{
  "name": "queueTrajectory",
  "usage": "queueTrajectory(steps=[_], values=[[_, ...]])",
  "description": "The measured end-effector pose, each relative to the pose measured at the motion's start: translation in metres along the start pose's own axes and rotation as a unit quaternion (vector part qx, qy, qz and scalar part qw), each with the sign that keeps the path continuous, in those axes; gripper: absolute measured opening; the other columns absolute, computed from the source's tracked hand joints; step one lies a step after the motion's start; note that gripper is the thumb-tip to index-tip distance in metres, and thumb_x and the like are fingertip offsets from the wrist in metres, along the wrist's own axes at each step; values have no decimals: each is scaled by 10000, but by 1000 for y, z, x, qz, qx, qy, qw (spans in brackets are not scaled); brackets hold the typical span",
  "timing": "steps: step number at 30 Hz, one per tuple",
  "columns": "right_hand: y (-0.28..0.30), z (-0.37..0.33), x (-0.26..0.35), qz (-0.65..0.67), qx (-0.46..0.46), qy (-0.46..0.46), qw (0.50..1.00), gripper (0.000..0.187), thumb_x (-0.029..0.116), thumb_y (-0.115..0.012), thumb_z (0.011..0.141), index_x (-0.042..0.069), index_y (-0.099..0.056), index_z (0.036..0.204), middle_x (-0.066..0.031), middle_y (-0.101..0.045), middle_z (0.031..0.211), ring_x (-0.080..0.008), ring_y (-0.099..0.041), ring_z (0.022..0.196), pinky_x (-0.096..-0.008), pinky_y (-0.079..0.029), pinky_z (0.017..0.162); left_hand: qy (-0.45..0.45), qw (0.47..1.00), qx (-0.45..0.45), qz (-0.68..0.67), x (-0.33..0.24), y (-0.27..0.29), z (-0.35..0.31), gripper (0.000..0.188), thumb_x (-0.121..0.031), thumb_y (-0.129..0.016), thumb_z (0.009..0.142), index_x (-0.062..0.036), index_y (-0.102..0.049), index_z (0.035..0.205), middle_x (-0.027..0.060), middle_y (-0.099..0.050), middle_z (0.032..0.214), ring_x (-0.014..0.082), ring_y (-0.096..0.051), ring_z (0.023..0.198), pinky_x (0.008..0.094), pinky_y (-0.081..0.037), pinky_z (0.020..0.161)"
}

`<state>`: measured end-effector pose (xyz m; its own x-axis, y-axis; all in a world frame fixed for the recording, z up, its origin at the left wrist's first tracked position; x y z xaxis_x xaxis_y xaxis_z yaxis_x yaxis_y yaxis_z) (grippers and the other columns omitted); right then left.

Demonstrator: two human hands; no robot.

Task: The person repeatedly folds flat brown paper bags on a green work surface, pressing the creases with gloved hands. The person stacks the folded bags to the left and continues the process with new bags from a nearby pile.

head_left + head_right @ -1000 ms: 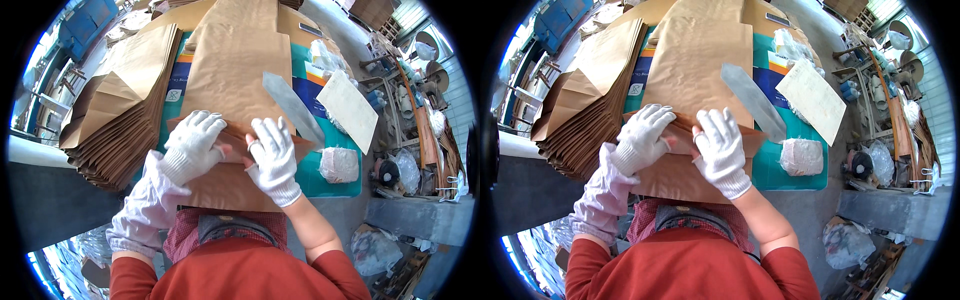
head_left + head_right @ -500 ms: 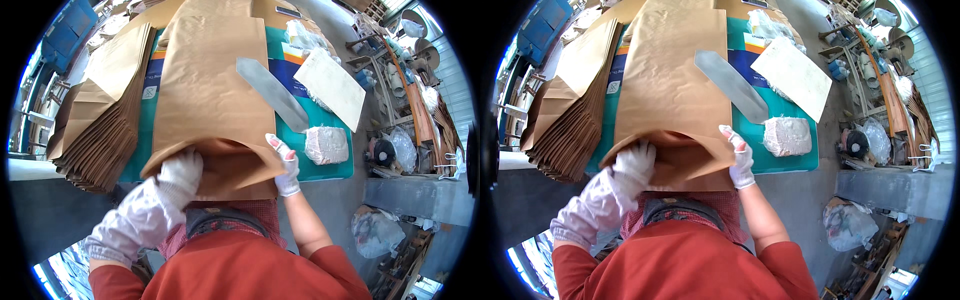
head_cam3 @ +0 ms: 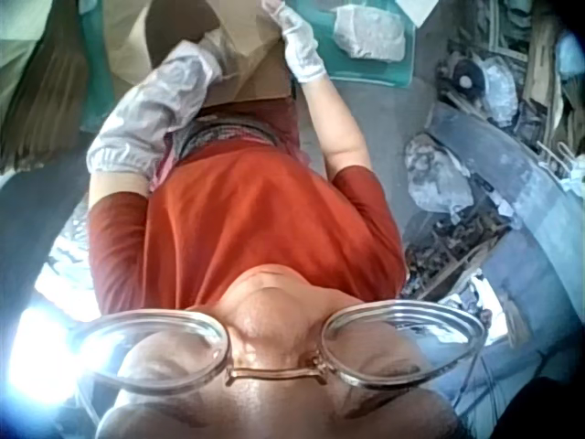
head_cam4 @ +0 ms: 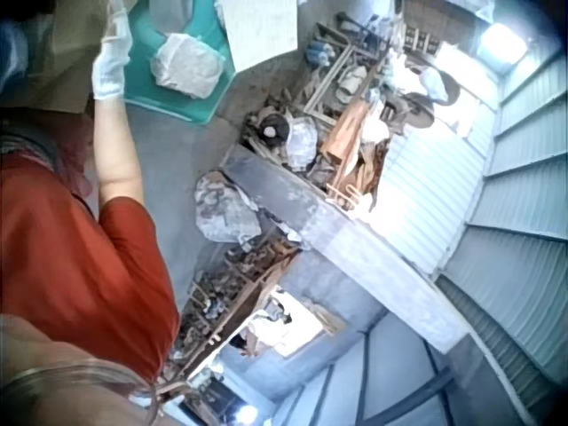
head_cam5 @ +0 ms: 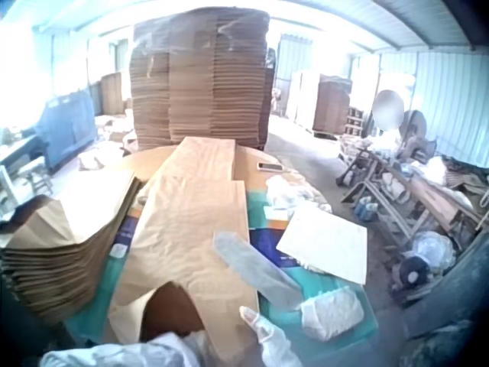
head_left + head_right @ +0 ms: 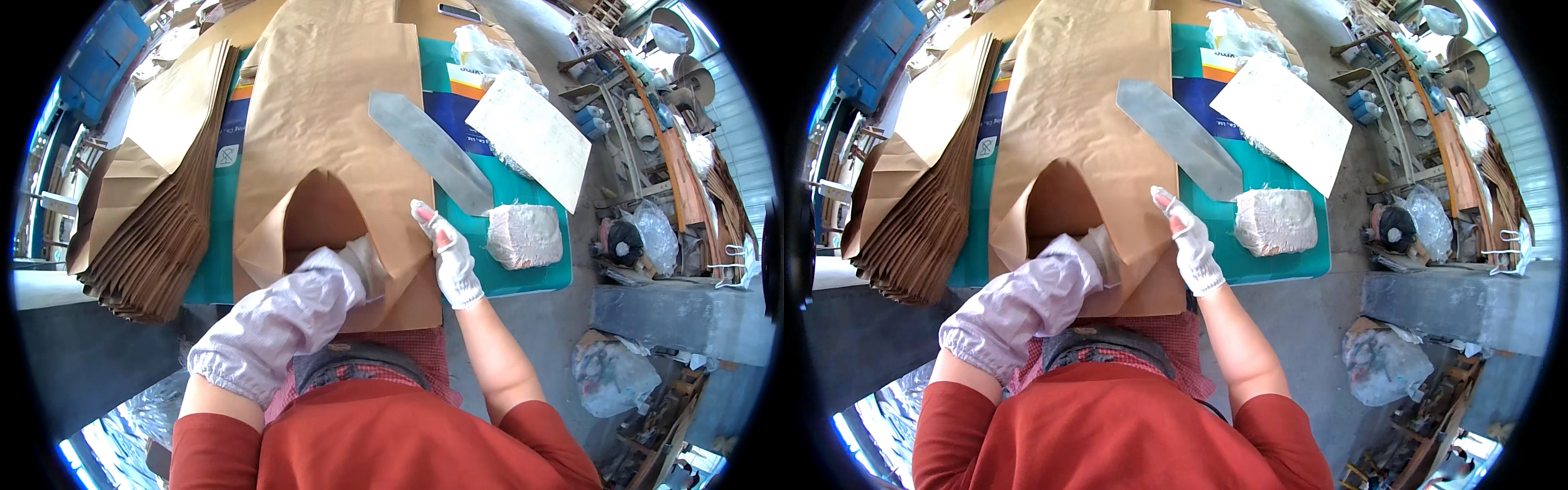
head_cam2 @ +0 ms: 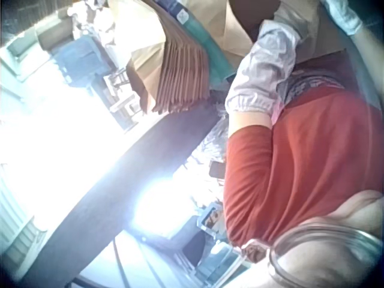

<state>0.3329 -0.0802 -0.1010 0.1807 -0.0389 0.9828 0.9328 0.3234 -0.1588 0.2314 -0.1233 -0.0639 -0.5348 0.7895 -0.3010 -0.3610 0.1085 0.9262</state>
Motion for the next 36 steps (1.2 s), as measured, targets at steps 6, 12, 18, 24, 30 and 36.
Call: queueTrajectory(steps=[6, 12, 18, 24, 30, 36], values=[[-49, -1, 24, -532, 69, 166, 827, 763, 329, -780, 821, -43, -520, 1435, -235, -485, 1542, -446, -445, 1424, -536, -295, 1240, 148, 902, 383, 136, 56, -22, -33, 606, -318, -658, 865, -39, -593, 1399, 123, -624, 1393, 314, -509, 1342, 447, -388, 1131], [-65, 3, 19, -624, 61, 142, 766, 757, 294, -808, 793, -66, -526, 1395, -253, -497, 1496, -433, -447, 1410, -572, -277, 1238, 304, 933, 115, 153, 138, 22, -41, 675, -334, -671, 885, -45, -515, 1475, 108, -445, 1584, 287, -400, 1447, 441, -350, 1168], [-73, 8, 11, -657, 53, 131, 741, 762, 290, -832, 769, -56, -539, 1382, -237, -505, 1493, -417, -448, 1414, -564, -289, 1236, 380, 906, 102, 156, 139, 24, -37, 676, -343, -661, 896, -78, -490, 1494, 75, -428, 1588, 286, -341, 1479, 435, -369, 1146], [-63, 3, 5, -678, 45, 91, 728, 753, 309, -844, 763, -60, -562, 1355, -251, -481, 1509, -429, -434, 1422, -562, -290, 1235, 382, 863, 271, -190, 87, 133, -47, 567, -443, -525, 1012, -37, -634, 1392, 162, -627, 1413, 330, -584, 1307, 455, -419, 1120], [-118, 48, 15, -633, 87, 133, 757, 816, 387, -852, 743, -83, -573, 1349, -275, -481, 1500, -442, -416, 1425, -559, -264, 1242, 513, 726, -212, -406, 205, 35, -300, 578, -435, -449, 1107, -5, -534, 1485, 147, -579, 1473, 239, -506, 1398, 358, -359, 1175], [-109, 53, 3, -677, 77, 150, 716, 816, 485, -788, 811, -45, -568, 1392, -246, -509, 1494, -388, -432, 1436, -549, -254, 1256, 262, 955, -126, -67, 117, 86, -211, 616, -447, -531, 1006, -13, -547, 1443, 228, -484, 1549, 452, -417, 1454, 478, -335, 1219]])
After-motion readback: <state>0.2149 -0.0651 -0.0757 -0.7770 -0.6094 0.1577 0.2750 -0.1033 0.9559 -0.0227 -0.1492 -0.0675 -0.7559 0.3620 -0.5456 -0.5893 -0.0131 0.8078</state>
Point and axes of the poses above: each hand's wrist, its own z-axis towards the middle knuckle, its own y-axis out of the back of the hand, x = y × z, the point moved 9 cm from there along z, towards the middle knuckle
